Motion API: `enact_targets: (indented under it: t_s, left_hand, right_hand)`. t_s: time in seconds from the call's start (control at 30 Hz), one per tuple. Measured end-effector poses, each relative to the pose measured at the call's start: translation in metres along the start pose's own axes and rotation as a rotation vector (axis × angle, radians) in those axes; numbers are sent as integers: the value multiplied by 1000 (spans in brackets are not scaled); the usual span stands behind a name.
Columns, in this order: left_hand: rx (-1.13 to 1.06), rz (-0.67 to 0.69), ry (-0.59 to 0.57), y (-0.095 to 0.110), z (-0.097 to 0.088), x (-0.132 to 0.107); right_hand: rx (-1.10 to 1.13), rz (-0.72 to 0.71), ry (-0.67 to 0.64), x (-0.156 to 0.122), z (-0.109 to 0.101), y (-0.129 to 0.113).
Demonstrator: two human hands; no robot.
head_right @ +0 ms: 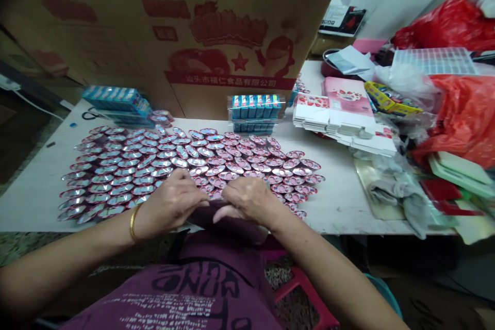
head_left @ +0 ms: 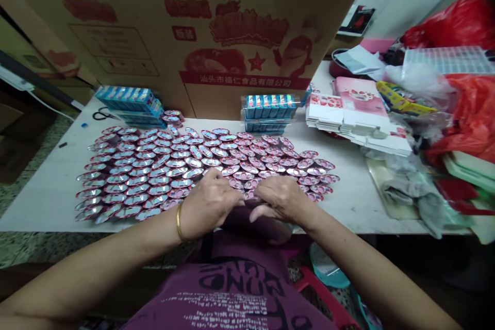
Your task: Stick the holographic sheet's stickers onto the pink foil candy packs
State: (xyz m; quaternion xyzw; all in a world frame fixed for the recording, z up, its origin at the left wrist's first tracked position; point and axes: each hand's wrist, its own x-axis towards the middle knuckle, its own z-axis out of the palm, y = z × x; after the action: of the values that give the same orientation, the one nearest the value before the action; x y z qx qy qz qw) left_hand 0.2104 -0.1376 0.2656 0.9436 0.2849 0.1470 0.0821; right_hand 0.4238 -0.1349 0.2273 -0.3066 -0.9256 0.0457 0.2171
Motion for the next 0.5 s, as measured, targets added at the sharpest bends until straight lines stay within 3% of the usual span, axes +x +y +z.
enact_targets:
  t_s: [0.13,0.27,0.5]
  left_hand:
    - [-39,-24,3,-7,-3,-1]
    - [-53,-46,-15,-10,-1,-2]
    - [-121,-54,-129,-19,2,-9]
  right_hand:
    - [-122,52,62,-14,0,9]
    - [-138,10,54,-14,1,14]
    - [79,40,-179,-13,6,12]
